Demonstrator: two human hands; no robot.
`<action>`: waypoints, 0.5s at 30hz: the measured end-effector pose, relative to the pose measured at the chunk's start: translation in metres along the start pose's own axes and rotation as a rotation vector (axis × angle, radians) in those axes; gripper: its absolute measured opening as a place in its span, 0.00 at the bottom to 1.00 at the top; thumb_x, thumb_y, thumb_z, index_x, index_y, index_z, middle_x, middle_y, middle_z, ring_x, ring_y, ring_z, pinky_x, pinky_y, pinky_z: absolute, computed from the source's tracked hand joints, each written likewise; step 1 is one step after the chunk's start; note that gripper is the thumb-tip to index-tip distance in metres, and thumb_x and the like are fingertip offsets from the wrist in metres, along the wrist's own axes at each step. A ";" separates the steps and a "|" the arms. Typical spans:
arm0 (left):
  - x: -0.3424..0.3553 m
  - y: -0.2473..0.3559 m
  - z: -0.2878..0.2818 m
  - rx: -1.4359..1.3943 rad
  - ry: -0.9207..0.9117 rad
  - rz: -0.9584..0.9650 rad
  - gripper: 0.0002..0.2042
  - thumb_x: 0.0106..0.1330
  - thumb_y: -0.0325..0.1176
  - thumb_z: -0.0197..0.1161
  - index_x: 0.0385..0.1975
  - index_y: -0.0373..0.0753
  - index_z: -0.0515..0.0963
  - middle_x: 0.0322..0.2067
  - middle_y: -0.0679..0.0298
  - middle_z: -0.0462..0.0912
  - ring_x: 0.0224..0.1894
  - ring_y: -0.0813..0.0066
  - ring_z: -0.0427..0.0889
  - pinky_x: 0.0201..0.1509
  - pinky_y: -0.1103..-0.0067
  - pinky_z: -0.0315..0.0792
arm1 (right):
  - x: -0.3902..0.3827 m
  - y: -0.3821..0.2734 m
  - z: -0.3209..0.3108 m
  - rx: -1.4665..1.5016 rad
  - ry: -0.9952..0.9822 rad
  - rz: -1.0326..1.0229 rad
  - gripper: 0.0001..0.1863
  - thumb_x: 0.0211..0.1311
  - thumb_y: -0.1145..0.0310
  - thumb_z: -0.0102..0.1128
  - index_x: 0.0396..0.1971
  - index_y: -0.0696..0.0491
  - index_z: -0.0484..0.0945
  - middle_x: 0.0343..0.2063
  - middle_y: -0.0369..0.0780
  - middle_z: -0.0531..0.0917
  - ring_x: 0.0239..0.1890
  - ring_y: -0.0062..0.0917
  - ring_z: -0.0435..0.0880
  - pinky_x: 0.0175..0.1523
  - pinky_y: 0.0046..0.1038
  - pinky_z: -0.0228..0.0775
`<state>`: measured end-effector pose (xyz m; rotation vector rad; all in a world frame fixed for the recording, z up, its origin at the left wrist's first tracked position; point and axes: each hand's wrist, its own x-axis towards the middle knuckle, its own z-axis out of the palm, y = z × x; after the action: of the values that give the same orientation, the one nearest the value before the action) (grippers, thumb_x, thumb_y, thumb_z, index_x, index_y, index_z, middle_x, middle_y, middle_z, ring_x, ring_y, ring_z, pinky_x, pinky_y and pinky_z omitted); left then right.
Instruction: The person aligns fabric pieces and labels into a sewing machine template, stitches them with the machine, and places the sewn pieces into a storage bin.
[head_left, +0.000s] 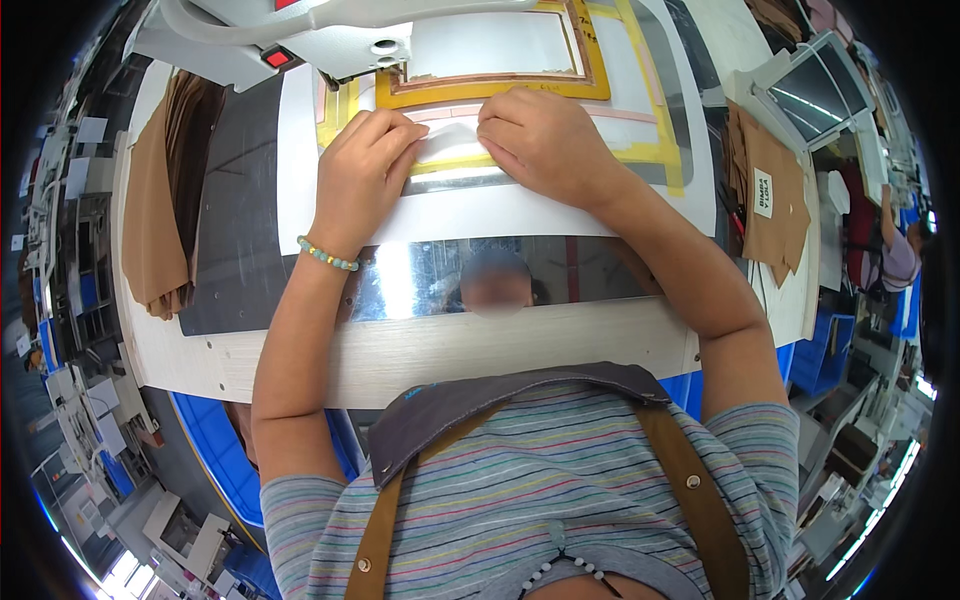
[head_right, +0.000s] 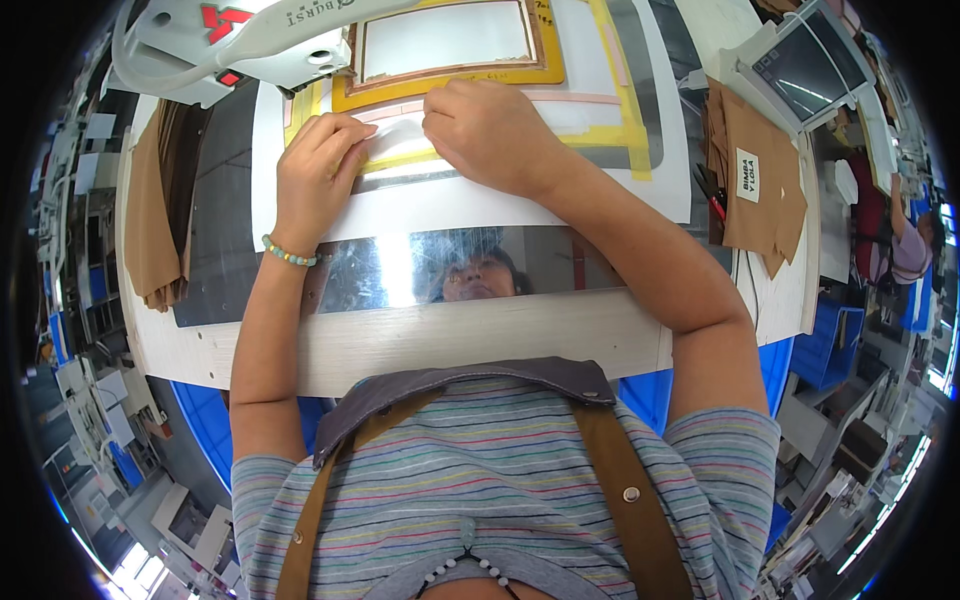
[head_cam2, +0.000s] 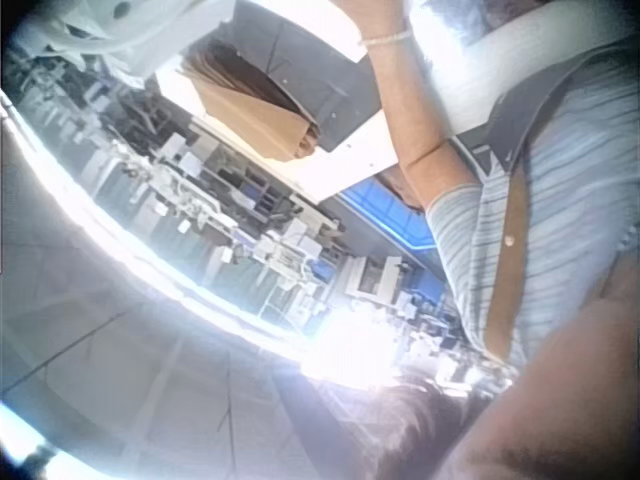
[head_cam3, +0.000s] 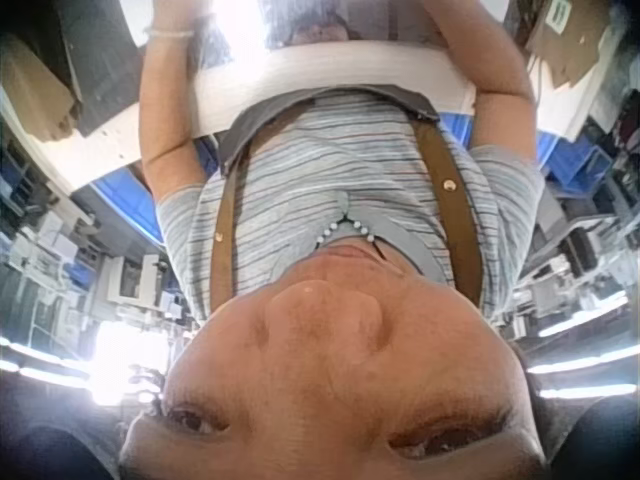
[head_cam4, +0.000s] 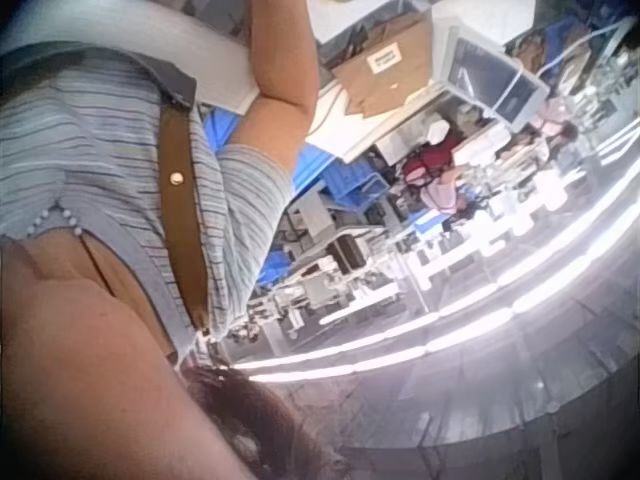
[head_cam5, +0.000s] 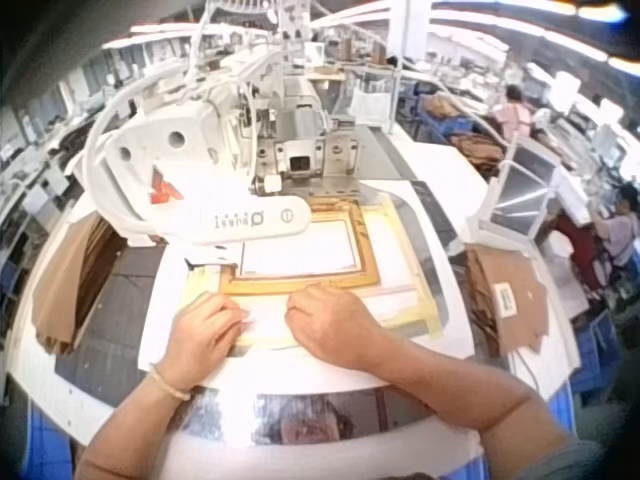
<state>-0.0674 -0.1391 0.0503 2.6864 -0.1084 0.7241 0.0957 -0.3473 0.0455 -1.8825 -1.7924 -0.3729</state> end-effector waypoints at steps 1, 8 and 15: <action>0.000 0.001 -0.001 0.032 0.072 0.036 0.13 0.60 0.23 0.76 0.45 0.39 0.87 0.38 0.63 0.87 0.41 0.62 0.85 0.45 0.71 0.80 | 0.000 -0.001 -0.002 0.033 -0.014 0.022 0.05 0.66 0.70 0.71 0.37 0.55 0.88 0.40 0.39 0.88 0.42 0.33 0.87 0.48 0.34 0.81; 0.001 0.011 -0.014 0.210 0.275 0.319 0.16 0.56 0.20 0.77 0.45 0.40 0.90 0.40 0.63 0.89 0.40 0.64 0.87 0.42 0.71 0.82 | 0.022 0.005 -0.017 0.419 0.079 0.114 0.17 0.79 0.58 0.61 0.50 0.57 0.88 0.50 0.45 0.90 0.49 0.37 0.88 0.59 0.39 0.78; 0.001 0.003 -0.012 0.194 0.259 0.215 0.14 0.57 0.20 0.76 0.44 0.39 0.89 0.41 0.63 0.89 0.42 0.63 0.88 0.44 0.72 0.82 | 0.040 0.023 -0.051 0.645 -0.439 0.411 0.16 0.78 0.60 0.64 0.50 0.56 0.89 0.44 0.40 0.92 0.46 0.23 0.88 0.55 0.28 0.77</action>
<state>-0.0732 -0.1374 0.0614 2.7586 -0.2770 1.1989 0.1291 -0.3408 0.1050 -1.8477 -1.4514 0.7308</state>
